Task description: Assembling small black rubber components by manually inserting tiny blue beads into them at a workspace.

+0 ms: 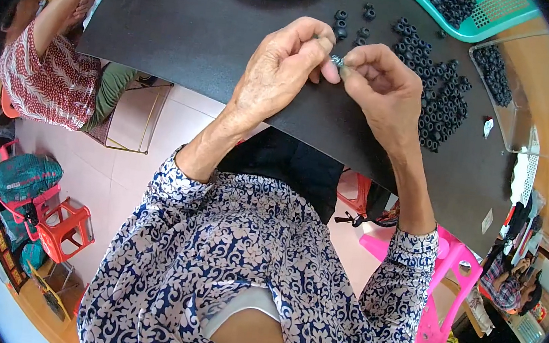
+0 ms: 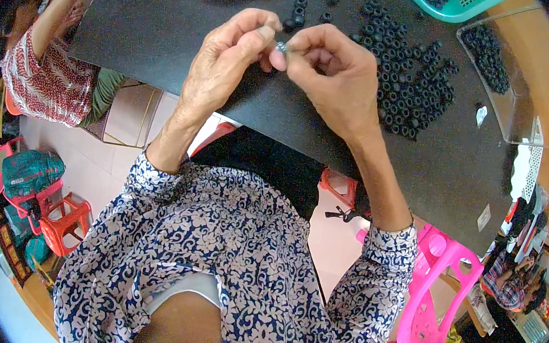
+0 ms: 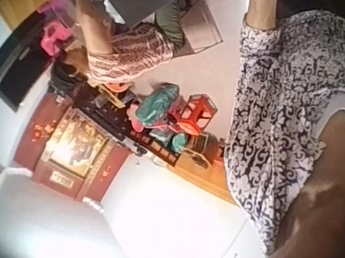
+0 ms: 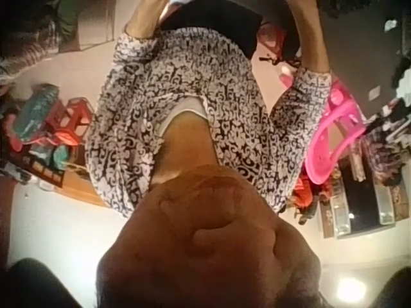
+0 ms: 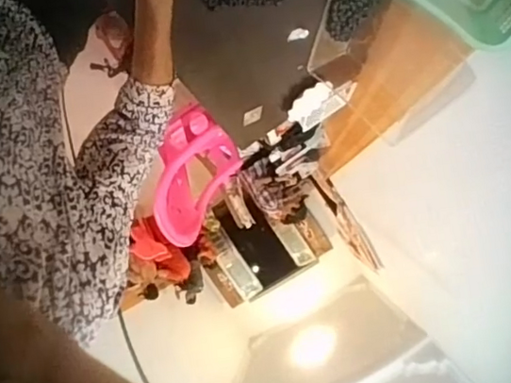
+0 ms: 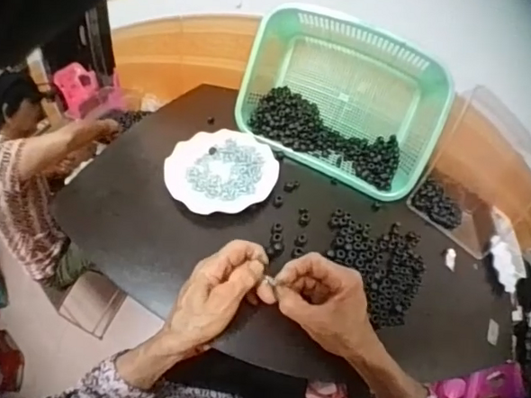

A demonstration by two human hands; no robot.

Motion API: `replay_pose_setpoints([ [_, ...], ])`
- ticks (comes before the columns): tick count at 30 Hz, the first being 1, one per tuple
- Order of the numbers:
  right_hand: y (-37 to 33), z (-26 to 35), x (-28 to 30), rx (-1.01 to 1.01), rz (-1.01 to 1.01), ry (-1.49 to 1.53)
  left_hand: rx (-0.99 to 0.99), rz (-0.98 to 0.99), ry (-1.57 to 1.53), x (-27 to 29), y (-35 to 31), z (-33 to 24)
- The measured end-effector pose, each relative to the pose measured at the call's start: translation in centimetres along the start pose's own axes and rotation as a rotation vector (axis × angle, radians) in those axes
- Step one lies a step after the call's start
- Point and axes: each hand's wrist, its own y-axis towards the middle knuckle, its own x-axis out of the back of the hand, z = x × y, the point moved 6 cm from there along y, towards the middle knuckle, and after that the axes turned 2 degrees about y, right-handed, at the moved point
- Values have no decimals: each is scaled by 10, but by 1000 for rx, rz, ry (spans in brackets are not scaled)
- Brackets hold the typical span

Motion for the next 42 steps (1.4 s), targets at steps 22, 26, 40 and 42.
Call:
replay_pose_setpoints([
  [22,-3,10,40,-156,-160,-47,-72,-109,20,7,-2,2],
  [26,1,5,49,-89,-191,-245,-85,-104,58,4,1,2],
  [40,4,3,6,150,30,-663,-128,-67,264,10,-1,-6],
  [42,5,4,5,180,4,-684,-133,-56,281,9,-1,-7],
])
